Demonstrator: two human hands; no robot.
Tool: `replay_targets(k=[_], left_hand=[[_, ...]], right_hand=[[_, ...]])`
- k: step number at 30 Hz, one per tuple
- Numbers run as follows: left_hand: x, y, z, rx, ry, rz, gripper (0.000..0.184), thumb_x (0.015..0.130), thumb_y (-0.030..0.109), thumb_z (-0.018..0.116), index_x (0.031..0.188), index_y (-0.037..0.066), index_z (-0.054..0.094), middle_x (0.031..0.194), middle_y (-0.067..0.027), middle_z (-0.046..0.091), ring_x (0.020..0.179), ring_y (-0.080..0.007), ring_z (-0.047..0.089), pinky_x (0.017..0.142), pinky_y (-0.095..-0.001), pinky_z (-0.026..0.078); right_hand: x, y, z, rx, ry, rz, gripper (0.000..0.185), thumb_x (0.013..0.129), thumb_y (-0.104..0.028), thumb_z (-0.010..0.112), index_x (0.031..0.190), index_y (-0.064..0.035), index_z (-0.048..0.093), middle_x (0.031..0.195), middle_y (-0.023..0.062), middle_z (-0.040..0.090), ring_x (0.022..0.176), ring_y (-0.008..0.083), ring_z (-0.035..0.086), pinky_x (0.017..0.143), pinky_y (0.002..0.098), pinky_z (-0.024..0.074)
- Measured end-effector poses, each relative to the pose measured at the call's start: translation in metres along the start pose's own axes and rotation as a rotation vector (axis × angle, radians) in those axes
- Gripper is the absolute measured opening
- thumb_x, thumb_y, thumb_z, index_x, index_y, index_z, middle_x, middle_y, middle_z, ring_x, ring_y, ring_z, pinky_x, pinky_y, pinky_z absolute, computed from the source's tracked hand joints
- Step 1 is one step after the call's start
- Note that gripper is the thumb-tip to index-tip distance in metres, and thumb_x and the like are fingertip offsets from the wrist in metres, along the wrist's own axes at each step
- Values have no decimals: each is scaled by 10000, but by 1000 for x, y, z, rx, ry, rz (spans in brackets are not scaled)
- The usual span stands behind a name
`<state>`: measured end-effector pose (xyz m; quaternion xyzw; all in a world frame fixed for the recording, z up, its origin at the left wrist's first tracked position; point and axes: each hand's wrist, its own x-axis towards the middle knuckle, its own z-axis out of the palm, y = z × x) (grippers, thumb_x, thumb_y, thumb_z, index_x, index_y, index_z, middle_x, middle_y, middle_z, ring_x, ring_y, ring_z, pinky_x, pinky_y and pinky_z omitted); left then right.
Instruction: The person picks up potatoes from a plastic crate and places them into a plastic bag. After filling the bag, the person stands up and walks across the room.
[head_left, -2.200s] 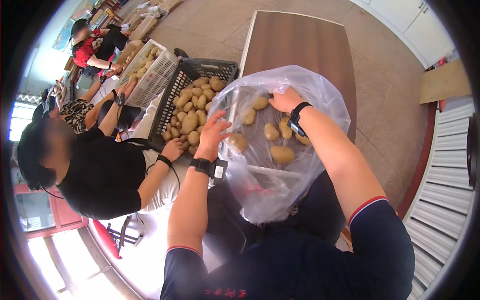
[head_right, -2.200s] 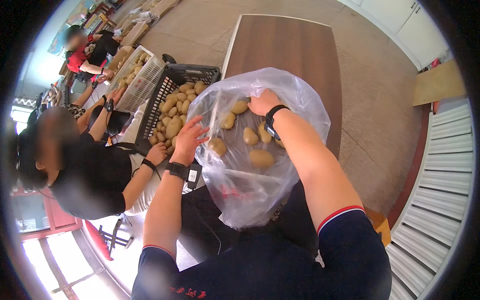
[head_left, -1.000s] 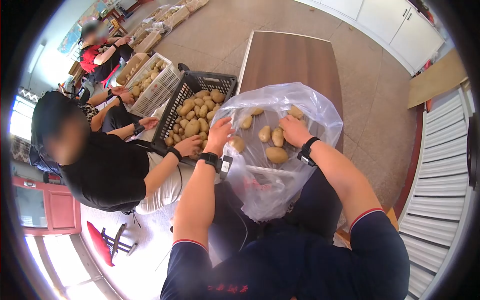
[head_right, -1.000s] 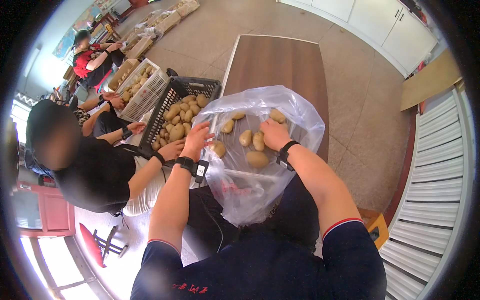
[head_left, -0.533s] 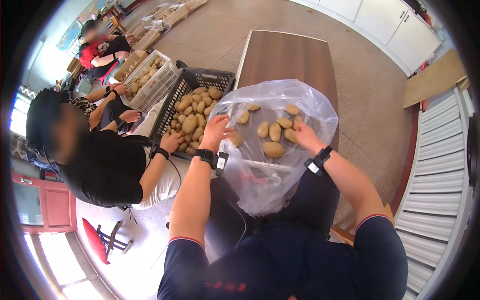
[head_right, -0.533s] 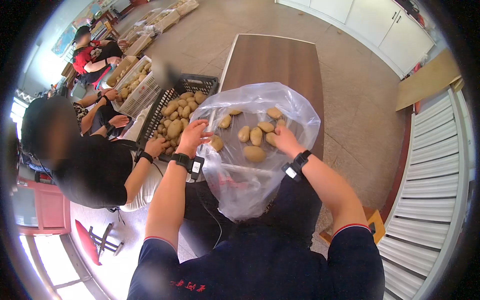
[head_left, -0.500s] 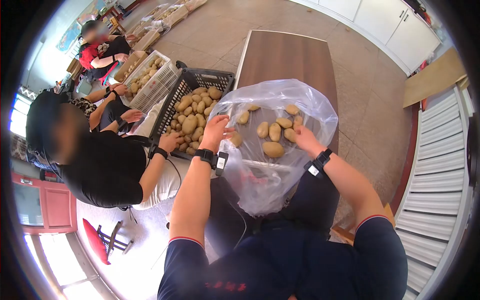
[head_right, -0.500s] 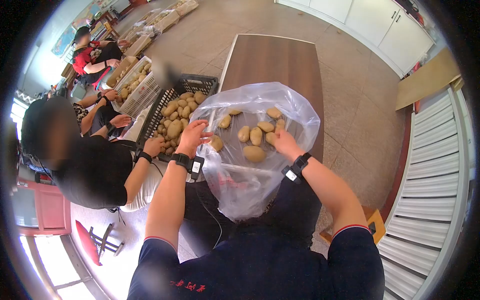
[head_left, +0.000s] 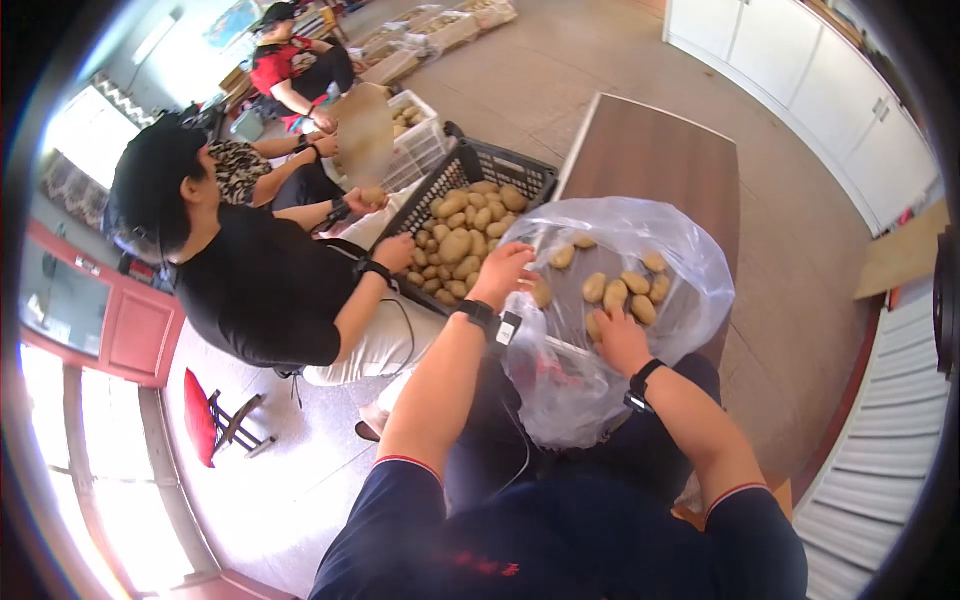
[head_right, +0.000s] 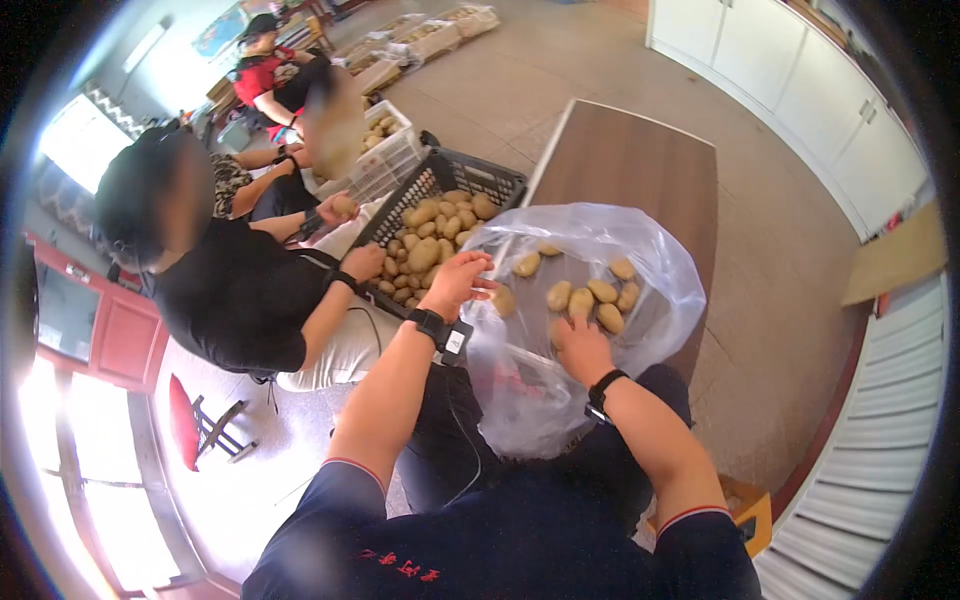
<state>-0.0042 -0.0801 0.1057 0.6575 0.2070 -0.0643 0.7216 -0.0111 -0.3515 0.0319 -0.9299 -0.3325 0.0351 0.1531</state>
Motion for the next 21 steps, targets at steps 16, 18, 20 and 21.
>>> replay_targets(k=[16,18,20,21], left_hand=[[-5,-16,-29,-50,55,-14,300,875,260,591,1094,57,572,991,-59,620,716,-174,649,562,-304,513],[-2,-19,-24,-25,30,-25,291,873,258,590,1082,57,573,970,-54,618,701,-168,641,556,-305,513],[2,-21,-19,7,5,-21,282,871,257,590,1070,58,575,950,-50,615,687,-161,633,550,-306,513],[1,-22,-13,5,-37,-39,283,877,264,586,1065,53,569,948,-58,608,677,-166,626,546,-310,514]], right_hand=[[9,-2,17,282,43,157,609,706,-150,690,1258,-39,456,1184,240,547,1124,405,531,923,439,451],[13,-3,8,537,40,314,576,756,-171,676,1268,-40,448,1134,174,584,1061,348,570,863,432,471],[20,-8,-7,783,-16,427,568,777,-186,668,1276,-30,446,1123,142,584,1043,297,572,852,400,472],[24,-9,-13,1027,-86,536,561,799,-200,660,1284,-21,443,1111,111,584,1025,246,574,840,368,474]])
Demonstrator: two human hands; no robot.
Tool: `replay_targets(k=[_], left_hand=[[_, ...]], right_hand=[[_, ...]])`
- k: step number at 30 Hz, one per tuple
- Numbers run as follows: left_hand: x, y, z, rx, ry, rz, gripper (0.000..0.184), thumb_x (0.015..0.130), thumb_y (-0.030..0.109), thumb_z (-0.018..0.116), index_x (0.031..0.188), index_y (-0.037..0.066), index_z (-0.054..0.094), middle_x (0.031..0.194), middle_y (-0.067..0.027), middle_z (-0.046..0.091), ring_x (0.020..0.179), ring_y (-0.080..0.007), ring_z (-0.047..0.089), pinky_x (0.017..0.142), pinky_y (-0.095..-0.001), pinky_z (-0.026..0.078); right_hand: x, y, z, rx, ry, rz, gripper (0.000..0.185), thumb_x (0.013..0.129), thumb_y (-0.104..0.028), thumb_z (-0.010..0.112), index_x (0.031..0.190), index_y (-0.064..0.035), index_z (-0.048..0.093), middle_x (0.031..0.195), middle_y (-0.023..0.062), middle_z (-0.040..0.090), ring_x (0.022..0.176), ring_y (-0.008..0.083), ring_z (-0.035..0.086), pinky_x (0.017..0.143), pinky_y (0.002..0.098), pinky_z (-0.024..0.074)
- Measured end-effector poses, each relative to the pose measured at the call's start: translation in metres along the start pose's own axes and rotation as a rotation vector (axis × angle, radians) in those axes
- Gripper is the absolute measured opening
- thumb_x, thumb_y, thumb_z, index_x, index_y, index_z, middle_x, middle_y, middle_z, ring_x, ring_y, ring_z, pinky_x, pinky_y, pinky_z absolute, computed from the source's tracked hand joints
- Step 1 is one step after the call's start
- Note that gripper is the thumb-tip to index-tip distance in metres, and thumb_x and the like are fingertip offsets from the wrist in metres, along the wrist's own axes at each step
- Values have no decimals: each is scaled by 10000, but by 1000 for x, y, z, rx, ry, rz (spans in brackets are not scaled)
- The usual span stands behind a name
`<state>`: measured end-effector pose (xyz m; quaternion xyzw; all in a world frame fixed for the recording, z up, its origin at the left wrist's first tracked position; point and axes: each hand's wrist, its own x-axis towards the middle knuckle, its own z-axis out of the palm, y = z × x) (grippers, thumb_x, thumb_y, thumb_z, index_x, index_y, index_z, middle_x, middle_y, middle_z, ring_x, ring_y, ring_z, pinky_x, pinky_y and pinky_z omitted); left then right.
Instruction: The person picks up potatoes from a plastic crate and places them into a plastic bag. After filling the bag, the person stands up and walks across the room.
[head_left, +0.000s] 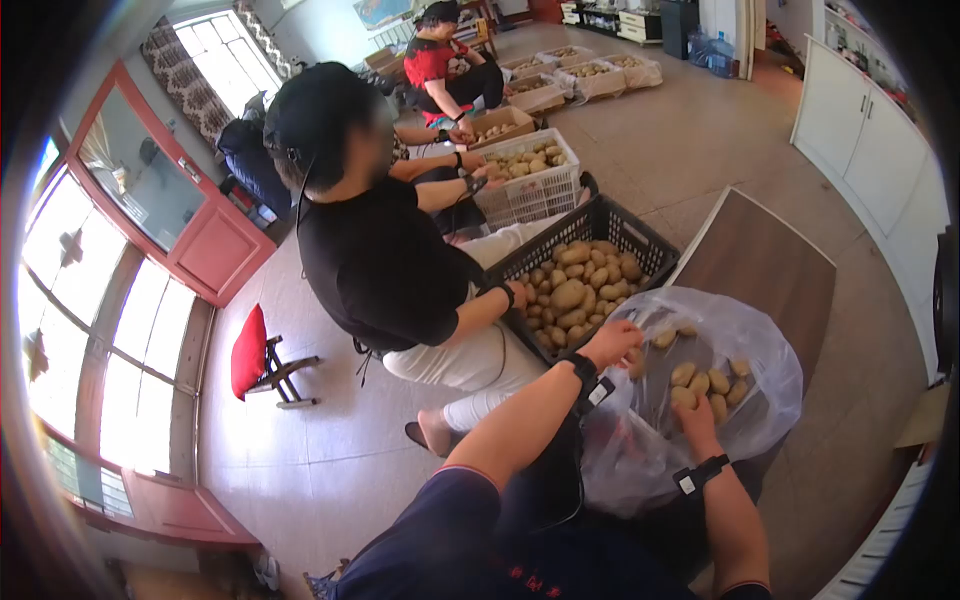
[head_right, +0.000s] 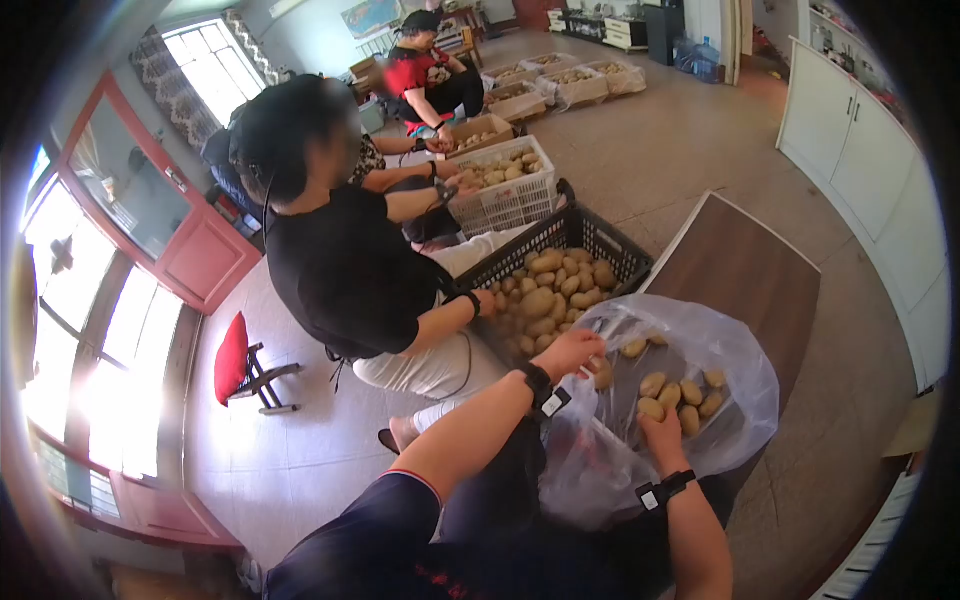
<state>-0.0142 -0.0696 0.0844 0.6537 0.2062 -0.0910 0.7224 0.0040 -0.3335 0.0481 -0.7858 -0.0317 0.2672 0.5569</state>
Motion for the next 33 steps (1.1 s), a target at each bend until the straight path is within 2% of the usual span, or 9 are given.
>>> replay_targets(k=[4,12,17,23,25,27,29,32,33], left_hand=[[4,4,16,6,-146,-85,362,904,339,580,1094,35,532,1006,-100,578,705,-197,617,560,-324,524],[-9,13,40,-81,-180,-180,553,873,448,582,1262,74,463,1146,-145,563,837,-275,650,576,-384,534],[1,5,19,-177,-197,-155,441,891,403,602,1173,76,513,1015,-96,604,774,-223,622,540,-340,497],[-1,16,-12,-370,51,-98,319,881,396,615,1089,156,590,883,-25,607,706,-160,593,478,-295,423],[5,7,-28,-483,116,-35,425,845,416,658,1132,117,566,935,-52,623,723,-197,591,516,-350,441],[8,-2,-43,-516,79,-6,429,838,415,668,1136,128,554,908,-62,623,667,-213,589,507,-354,440],[3,2,-53,-548,253,-3,422,836,405,674,1130,133,544,874,-75,622,606,-227,579,479,-345,430],[21,-27,-80,-314,371,100,423,831,410,676,1111,123,541,843,-80,620,578,-233,570,461,-344,427],[11,-10,-75,-504,421,-68,419,829,416,671,1075,99,547,817,-89,612,571,-238,570,447,-335,422]], right_hand=[[11,-6,6,501,-96,26,518,813,-182,649,1258,16,472,1139,106,549,1010,197,549,830,334,471],[33,-22,50,152,115,-434,552,826,-138,623,1308,26,410,1203,152,516,1072,241,539,929,342,438],[15,-36,51,220,-156,-476,523,863,-111,592,1328,5,382,1298,165,492,1167,257,535,941,337,452],[16,0,29,-243,60,-476,522,823,-93,635,1293,3,430,1239,162,526,1148,304,531,938,378,454],[19,16,12,-531,276,-530,538,752,-126,657,1244,-9,473,1213,210,517,1121,398,495,941,456,406],[21,25,-6,-633,356,-524,537,741,-122,660,1236,-19,478,1198,205,516,1132,401,477,953,467,394],[25,27,-15,-732,439,-525,537,730,-117,663,1229,-29,483,1183,200,515,1143,405,458,965,478,381],[27,34,-23,-770,551,-533,577,707,-117,677,1243,-46,478,1231,169,490,1143,393,462,952,479,395],[25,29,-22,-804,527,-478,583,717,-147,686,1250,-47,472,1253,161,482,1141,390,469,949,480,402]])
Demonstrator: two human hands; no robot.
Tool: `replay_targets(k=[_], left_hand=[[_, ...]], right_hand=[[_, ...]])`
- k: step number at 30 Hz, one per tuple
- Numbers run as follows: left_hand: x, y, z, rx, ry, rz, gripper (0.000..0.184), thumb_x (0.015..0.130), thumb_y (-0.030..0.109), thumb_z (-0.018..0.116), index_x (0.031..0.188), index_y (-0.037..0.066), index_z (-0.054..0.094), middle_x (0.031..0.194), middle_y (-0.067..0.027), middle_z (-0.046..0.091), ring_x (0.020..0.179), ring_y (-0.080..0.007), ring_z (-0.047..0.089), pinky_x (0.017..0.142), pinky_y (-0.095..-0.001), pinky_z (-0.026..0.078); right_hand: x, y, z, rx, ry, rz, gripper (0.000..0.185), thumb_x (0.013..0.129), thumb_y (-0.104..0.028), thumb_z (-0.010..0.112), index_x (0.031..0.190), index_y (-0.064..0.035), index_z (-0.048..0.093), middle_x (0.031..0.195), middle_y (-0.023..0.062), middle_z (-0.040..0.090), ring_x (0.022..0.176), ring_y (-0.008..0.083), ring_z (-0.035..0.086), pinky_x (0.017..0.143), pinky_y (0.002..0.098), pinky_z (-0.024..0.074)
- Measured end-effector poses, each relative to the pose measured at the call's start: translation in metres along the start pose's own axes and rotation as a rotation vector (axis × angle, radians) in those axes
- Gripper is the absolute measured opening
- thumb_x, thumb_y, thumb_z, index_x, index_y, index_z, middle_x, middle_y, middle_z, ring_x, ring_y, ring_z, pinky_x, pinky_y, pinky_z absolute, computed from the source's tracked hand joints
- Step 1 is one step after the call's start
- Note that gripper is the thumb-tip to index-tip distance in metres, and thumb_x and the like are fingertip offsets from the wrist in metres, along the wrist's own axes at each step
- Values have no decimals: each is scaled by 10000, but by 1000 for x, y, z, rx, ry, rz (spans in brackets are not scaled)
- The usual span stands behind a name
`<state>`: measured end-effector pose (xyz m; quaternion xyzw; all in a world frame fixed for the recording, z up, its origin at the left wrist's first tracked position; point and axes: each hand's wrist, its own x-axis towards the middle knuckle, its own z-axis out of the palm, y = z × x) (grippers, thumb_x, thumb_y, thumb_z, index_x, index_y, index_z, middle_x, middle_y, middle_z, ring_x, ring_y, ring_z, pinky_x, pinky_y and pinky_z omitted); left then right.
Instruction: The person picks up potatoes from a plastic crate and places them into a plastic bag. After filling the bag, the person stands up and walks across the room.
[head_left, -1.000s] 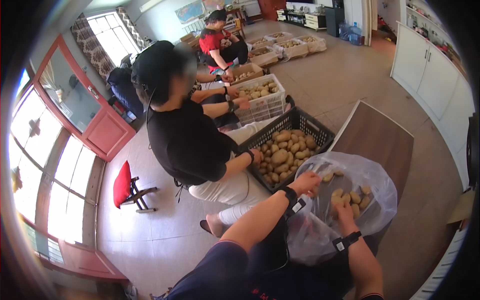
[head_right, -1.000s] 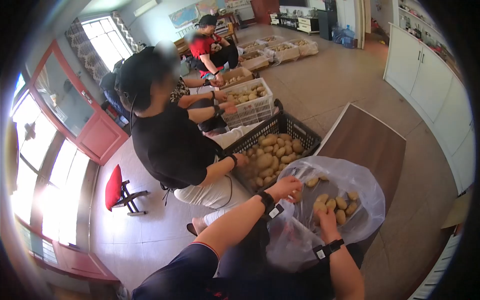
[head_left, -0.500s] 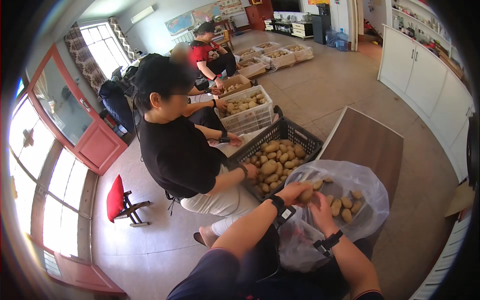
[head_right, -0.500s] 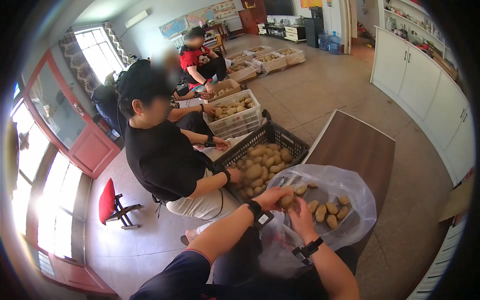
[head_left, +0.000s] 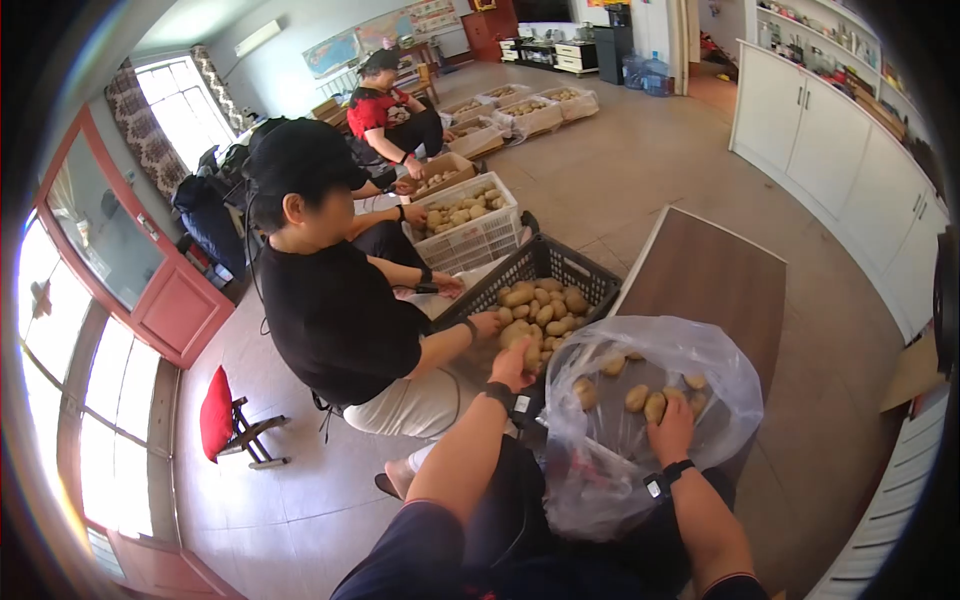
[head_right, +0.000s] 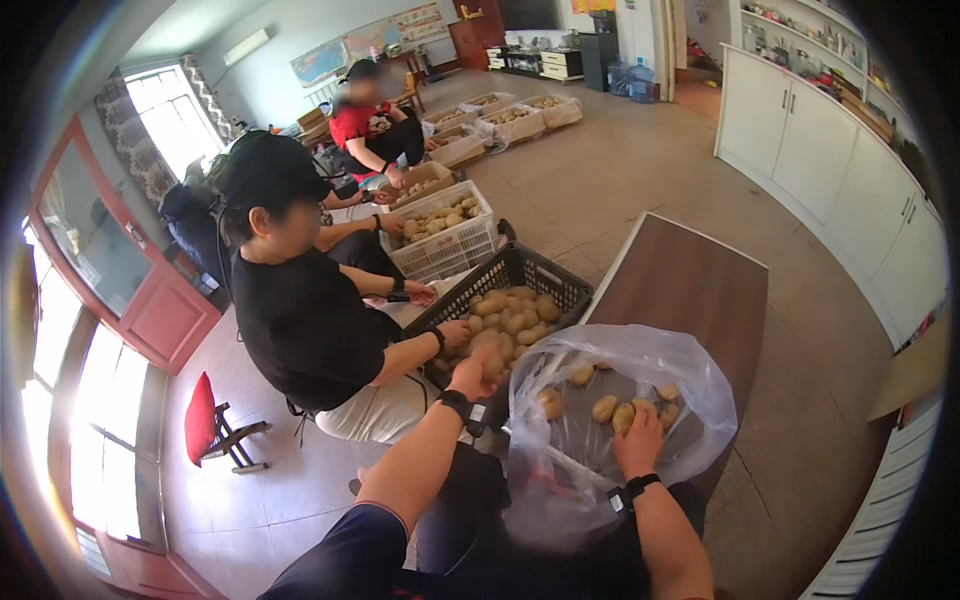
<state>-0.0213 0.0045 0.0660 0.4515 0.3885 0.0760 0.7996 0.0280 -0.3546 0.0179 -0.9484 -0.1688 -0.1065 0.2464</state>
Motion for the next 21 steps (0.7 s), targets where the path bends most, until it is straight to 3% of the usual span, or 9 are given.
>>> replay_targets(k=[4,11,14,21], left_hand=[[7,-1,-11,7,42,13,428,829,414,660,1070,74,563,814,-102,605,556,-241,568,431,-334,431],[31,-11,-32,-35,171,8,455,857,354,636,1085,-23,523,842,-183,574,571,-288,562,453,-400,484],[27,-10,-32,-146,144,38,446,867,334,620,1115,-17,500,831,-191,553,590,-300,562,467,-416,497],[39,-17,-42,-217,224,9,434,846,335,624,1120,12,530,941,-161,576,632,-290,606,462,-391,489]], right_hand=[[0,-8,-8,-124,-125,25,616,719,-182,705,1271,-63,459,1292,130,455,1146,361,482,926,482,431],[-4,-2,3,-107,-26,65,591,705,-181,735,1236,-90,493,1287,139,452,1164,347,473,950,470,405],[-9,7,13,-206,-54,32,600,679,-180,719,1225,-76,494,1227,152,494,1133,343,491,908,466,437],[-16,5,13,-169,-80,9,605,694,-185,713,1250,-104,489,1196,109,535,1185,349,460,981,480,373]])
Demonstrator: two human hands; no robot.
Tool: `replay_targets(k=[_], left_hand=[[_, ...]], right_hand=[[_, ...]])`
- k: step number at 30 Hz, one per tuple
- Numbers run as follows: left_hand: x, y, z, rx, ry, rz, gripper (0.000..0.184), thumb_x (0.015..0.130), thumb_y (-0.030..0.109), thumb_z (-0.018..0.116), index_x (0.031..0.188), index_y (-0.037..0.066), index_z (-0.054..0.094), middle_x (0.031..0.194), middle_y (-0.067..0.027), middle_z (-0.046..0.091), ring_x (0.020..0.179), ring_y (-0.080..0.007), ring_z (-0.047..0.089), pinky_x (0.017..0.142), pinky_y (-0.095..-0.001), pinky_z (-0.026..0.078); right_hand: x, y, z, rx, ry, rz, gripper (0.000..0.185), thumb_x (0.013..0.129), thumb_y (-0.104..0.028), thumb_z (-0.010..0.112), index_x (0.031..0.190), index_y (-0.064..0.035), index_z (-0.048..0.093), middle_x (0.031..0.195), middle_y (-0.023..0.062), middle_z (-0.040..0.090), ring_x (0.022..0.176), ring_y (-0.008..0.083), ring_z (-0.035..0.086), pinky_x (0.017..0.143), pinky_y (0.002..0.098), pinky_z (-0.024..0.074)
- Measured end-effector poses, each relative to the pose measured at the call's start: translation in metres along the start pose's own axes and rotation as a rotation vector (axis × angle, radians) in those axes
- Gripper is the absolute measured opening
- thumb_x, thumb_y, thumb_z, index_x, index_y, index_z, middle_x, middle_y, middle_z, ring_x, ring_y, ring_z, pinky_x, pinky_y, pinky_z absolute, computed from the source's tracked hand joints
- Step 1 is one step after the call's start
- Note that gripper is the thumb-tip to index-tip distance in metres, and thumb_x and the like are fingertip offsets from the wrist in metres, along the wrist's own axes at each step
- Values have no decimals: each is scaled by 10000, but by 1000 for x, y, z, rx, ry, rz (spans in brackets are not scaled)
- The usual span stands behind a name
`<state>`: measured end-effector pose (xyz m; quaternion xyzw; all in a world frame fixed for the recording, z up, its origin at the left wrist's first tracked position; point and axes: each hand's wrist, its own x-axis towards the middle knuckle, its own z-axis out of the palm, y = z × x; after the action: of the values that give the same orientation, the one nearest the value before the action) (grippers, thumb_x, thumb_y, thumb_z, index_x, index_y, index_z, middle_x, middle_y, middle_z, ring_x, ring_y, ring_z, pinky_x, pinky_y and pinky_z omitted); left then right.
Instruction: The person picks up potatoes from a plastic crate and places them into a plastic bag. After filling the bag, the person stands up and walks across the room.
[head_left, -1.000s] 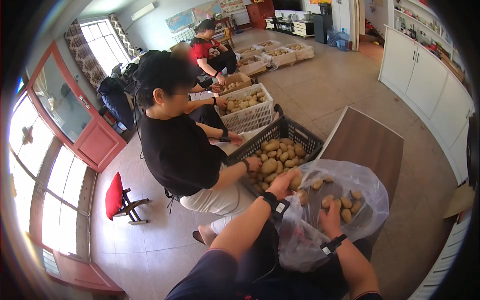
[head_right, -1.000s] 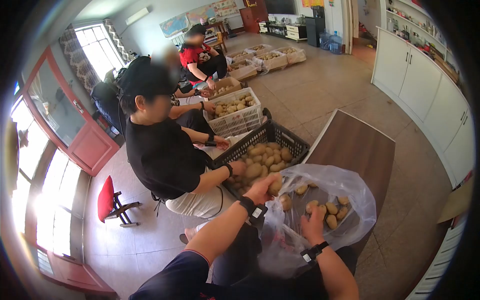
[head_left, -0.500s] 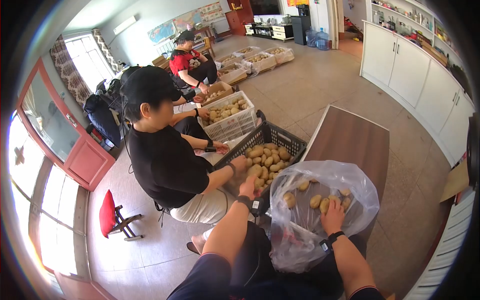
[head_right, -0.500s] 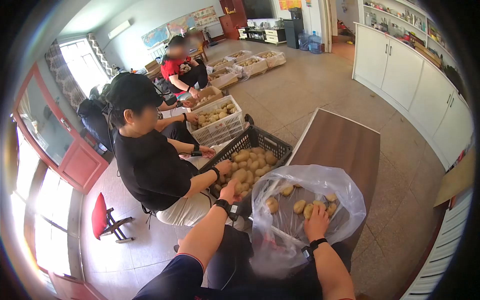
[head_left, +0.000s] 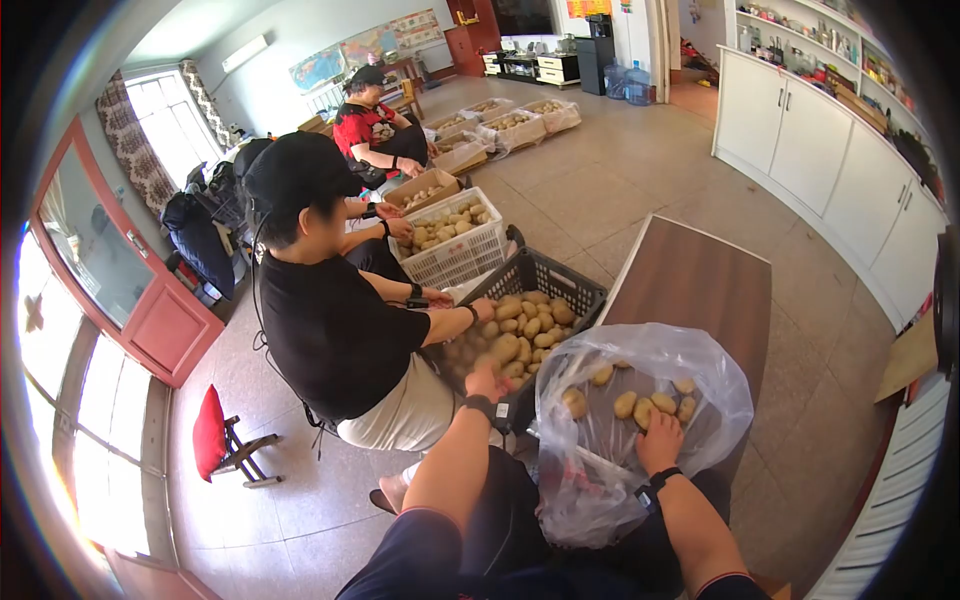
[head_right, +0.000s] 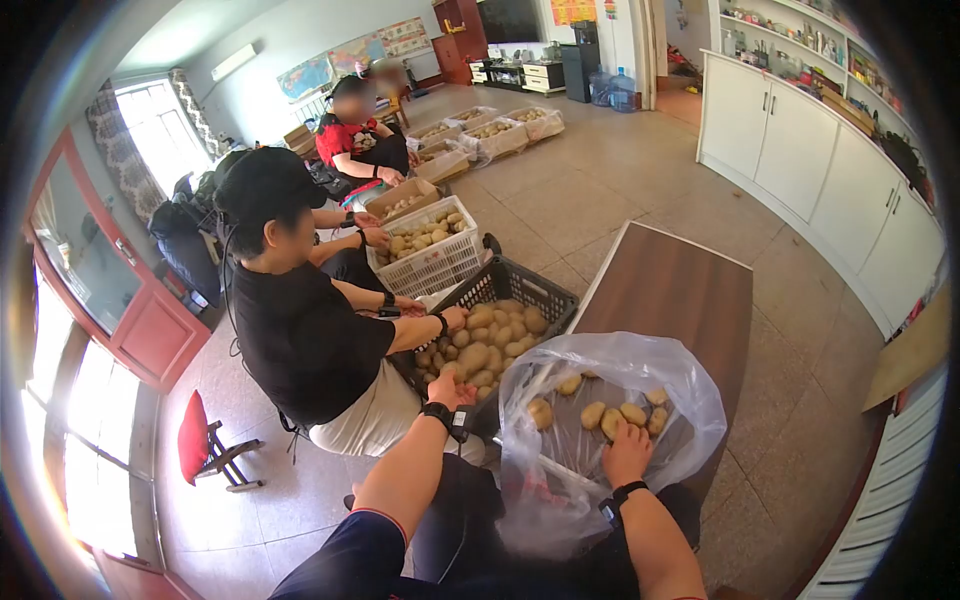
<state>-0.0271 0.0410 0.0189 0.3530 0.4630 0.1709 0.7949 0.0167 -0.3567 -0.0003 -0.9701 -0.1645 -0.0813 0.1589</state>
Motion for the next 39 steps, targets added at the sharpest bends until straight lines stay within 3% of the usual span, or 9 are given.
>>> replay_targets(k=[2,6,13,15,19,21,27,32,39], left_hand=[[-6,3,8,-11,113,27,376,866,295,595,1122,27,535,927,-167,569,668,-291,620,456,-374,470],[-28,9,20,138,97,38,335,879,264,570,1131,45,539,932,-158,566,701,-280,621,472,-365,471],[-51,-2,45,232,-109,127,308,883,248,566,1130,64,567,930,-84,601,699,-193,606,483,-302,474],[-40,-9,41,333,-268,152,275,903,265,523,1119,95,542,1009,-86,581,766,-240,619,603,-333,511],[-73,-10,48,396,-211,172,314,898,238,527,1156,61,557,1014,-75,587,719,-207,611,589,-323,502],[-83,-9,68,386,-227,191,396,884,233,548,1232,45,537,1011,-66,587,704,-195,604,569,-314,496],[-98,-12,80,434,-318,207,367,882,233,560,1192,37,542,1033,-62,584,715,-195,608,567,-306,492],[-104,-20,88,486,-347,261,274,895,236,565,1086,41,585,936,-57,608,651,-162,615,515,-280,483],[-109,-25,91,550,-415,201,262,888,237,554,1062,45,592,936,-52,612,618,-154,603,523,-278,484]], right_hand=[[-1,0,2,-3,-2,-2,619,699,-187,712,1268,-108,481,1209,101,534,1201,352,450,996,486,358],[-2,0,3,-12,-7,-12,663,715,-191,707,1322,-120,449,1255,102,519,1245,364,416,1026,511,322],[0,-5,-5,-48,-78,-47,690,713,-173,705,1345,-118,433,1304,99,488,1241,372,413,1031,511,316],[5,-1,-6,-25,-87,-68,689,709,-177,704,1339,-102,434,1308,93,488,1227,359,429,1025,498,325],[1,-7,-6,-37,-29,-136,696,701,-202,708,1323,-52,435,1318,87,486,1172,316,475,999,458,355],[5,-9,-14,-56,-138,-85,680,699,-195,711,1306,-38,445,1321,84,485,1142,290,491,984,439,365],[-1,-15,-23,-51,-38,-244,664,679,-175,720,1288,-111,462,1220,82,538,1080,298,549,977,460,384],[-7,-11,3,-73,-51,-439,468,731,-133,630,1194,-135,559,1112,68,583,1016,289,573,937,459,407],[-9,-18,-4,16,-67,-400,438,711,-110,626,1147,-121,576,1057,92,595,942,300,569,821,456,424]])
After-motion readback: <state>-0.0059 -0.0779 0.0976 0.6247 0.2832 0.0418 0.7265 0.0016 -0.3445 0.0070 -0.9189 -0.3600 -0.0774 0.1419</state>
